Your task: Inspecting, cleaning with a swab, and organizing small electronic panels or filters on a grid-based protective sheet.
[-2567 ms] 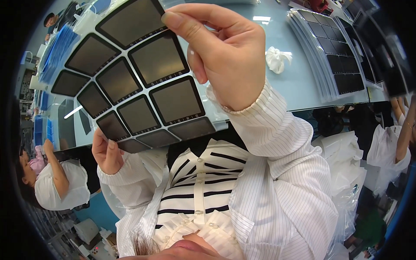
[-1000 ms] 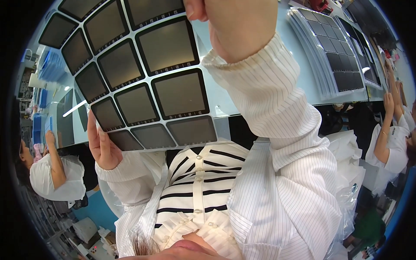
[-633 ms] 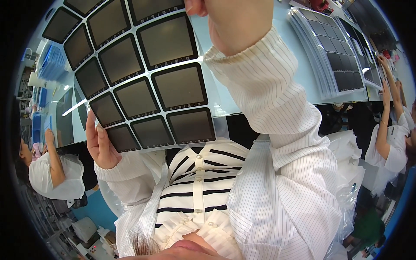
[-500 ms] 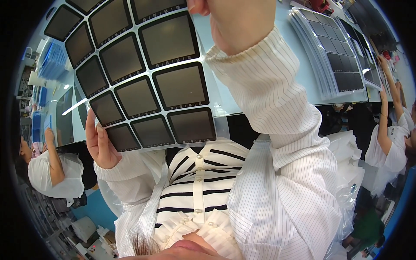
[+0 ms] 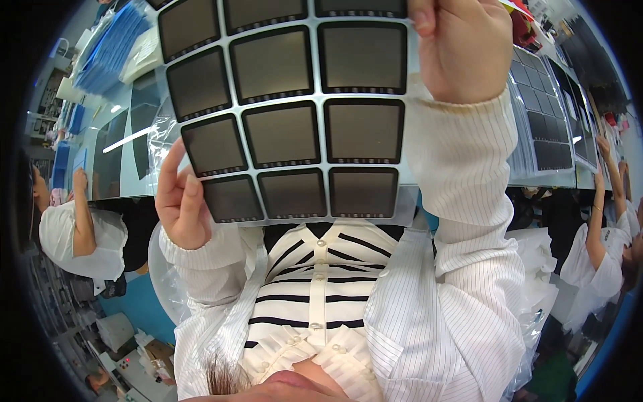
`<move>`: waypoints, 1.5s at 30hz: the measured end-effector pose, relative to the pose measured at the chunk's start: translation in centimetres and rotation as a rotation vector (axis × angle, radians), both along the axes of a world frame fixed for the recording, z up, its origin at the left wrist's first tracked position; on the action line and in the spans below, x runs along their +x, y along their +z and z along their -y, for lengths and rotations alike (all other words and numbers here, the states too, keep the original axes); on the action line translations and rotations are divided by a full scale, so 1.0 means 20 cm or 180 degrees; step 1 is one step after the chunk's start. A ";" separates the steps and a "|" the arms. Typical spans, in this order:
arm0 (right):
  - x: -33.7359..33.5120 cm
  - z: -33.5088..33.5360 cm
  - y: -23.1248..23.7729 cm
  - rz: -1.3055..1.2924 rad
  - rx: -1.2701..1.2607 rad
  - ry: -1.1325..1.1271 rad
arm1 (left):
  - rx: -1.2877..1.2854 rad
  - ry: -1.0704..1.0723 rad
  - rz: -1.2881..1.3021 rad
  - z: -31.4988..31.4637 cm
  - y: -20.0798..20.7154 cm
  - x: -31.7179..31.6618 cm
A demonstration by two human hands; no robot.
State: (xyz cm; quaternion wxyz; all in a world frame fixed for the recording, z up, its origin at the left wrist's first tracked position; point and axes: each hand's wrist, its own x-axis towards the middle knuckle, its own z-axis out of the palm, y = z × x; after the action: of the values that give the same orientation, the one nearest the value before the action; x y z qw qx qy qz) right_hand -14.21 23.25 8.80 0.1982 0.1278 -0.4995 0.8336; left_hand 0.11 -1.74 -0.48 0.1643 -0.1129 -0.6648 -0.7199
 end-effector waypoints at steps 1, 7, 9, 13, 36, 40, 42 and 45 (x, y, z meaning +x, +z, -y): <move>-0.01 -0.02 -0.01 -0.0015 -0.0002 0.0008 | 0.0009 -0.0017 0.0055 0.00 0.00 -0.01; -0.08 -0.11 -0.17 0.0154 0.0868 0.0368 | -0.0406 -0.0057 0.0719 -0.01 -0.04 0.02; -0.10 -0.12 -0.22 0.0357 0.1072 0.0265 | -0.0926 -0.0095 0.0711 0.00 -0.11 -0.01; -0.17 -0.10 -0.35 0.1075 0.2042 0.0506 | -0.1174 0.0038 0.0844 -0.01 -0.19 -0.04; 0.35 -0.27 -0.44 0.2417 0.2905 0.1851 | -0.4639 0.1660 0.1480 0.69 -0.40 -0.28; 0.46 -0.30 -0.48 0.2230 0.2910 0.2022 | -0.4291 0.2029 0.0818 0.46 -0.31 -0.31; 0.48 -0.29 -0.50 0.2179 0.2698 0.2040 | -0.3926 0.2247 0.0044 0.30 -0.25 -0.29; 0.47 -0.23 -0.55 0.2113 0.2216 0.2159 | -0.2779 0.0744 0.0079 -0.06 -0.13 -0.22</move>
State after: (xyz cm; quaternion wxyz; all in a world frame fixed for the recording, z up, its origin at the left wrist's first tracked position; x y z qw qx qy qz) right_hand -4.77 27.76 -2.15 -0.3002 0.0702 -0.7103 0.6328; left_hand -4.34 -0.57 -3.03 0.1735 -0.0872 -0.9164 -0.3499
